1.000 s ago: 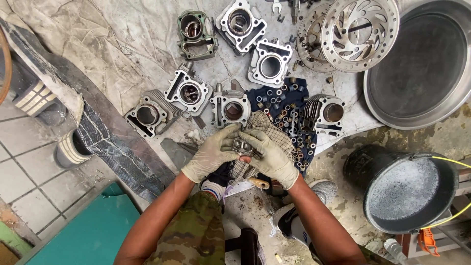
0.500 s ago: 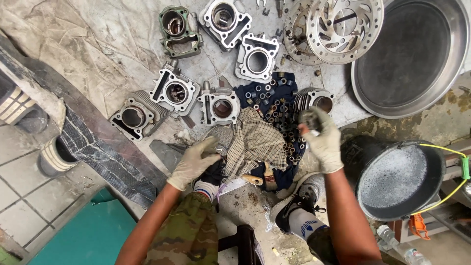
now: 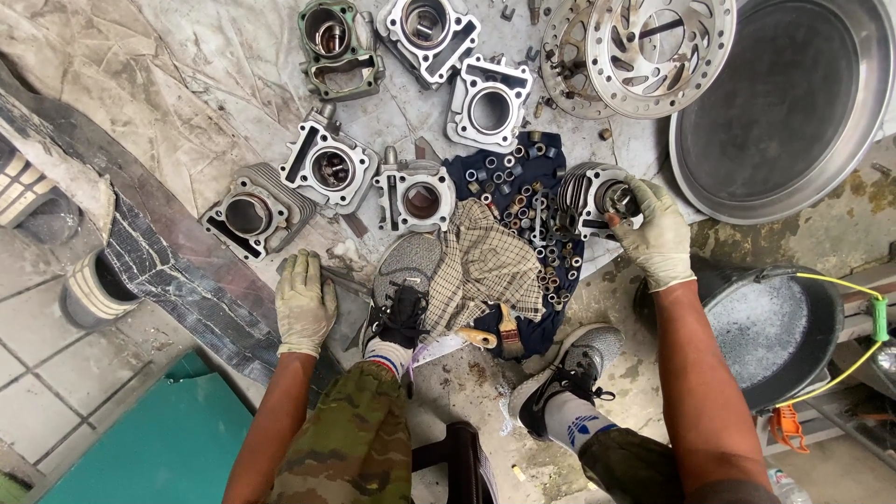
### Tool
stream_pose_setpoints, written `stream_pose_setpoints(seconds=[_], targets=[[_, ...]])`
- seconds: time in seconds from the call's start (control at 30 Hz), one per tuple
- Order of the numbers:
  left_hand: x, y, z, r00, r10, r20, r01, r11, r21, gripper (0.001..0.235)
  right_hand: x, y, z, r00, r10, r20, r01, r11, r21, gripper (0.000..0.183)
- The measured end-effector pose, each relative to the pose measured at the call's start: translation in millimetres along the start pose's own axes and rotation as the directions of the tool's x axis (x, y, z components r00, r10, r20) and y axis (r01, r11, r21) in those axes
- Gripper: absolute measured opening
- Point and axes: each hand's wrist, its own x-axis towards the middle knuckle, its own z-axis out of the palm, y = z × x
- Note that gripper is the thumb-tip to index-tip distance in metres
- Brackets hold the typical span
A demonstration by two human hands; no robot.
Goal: Inspecting and organizing motorcycle engine cylinder blocks and pistons on a floor workspace.
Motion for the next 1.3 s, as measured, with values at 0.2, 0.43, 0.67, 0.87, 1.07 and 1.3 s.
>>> stream_pose_setpoints(seconds=[0.2, 0.43, 0.67, 0.87, 1.07, 1.3], targets=[[-9, -13, 9, 0.998, 0.014, 0.059, -0.016, 1.0, 0.025, 0.071, 4, -26, -15, 0.996, 0.039, 0.075, -0.039, 0.999, -0.001, 0.069], [-10, -11, 4, 0.991, -0.033, 0.133, 0.025, 0.998, 0.056, 0.073, 11, -2, -1, 0.988, 0.051, 0.146, -0.03, 0.989, -0.142, 0.072], [-12, -11, 5, 0.991, -0.034, 0.129, 0.026, 0.997, 0.069, 0.073, 8, -28, -12, 0.992, 0.003, 0.126, 0.011, 0.994, -0.109, 0.072], [-12, -10, 6, 0.99, -0.039, 0.137, 0.03, 0.997, 0.064, 0.072, 7, -35, -14, 0.99, 0.023, 0.141, -0.017, 0.999, -0.045, 0.071], [-12, -11, 7, 0.992, -0.033, 0.12, 0.025, 0.998, 0.064, 0.073, 3, -28, -14, 0.991, 0.029, 0.129, -0.031, 0.999, 0.017, 0.072], [-12, -11, 7, 0.993, -0.027, 0.112, 0.019, 0.997, 0.069, 0.072, -3, -15, -4, 0.999, 0.053, -0.001, -0.053, 0.998, -0.025, 0.056]])
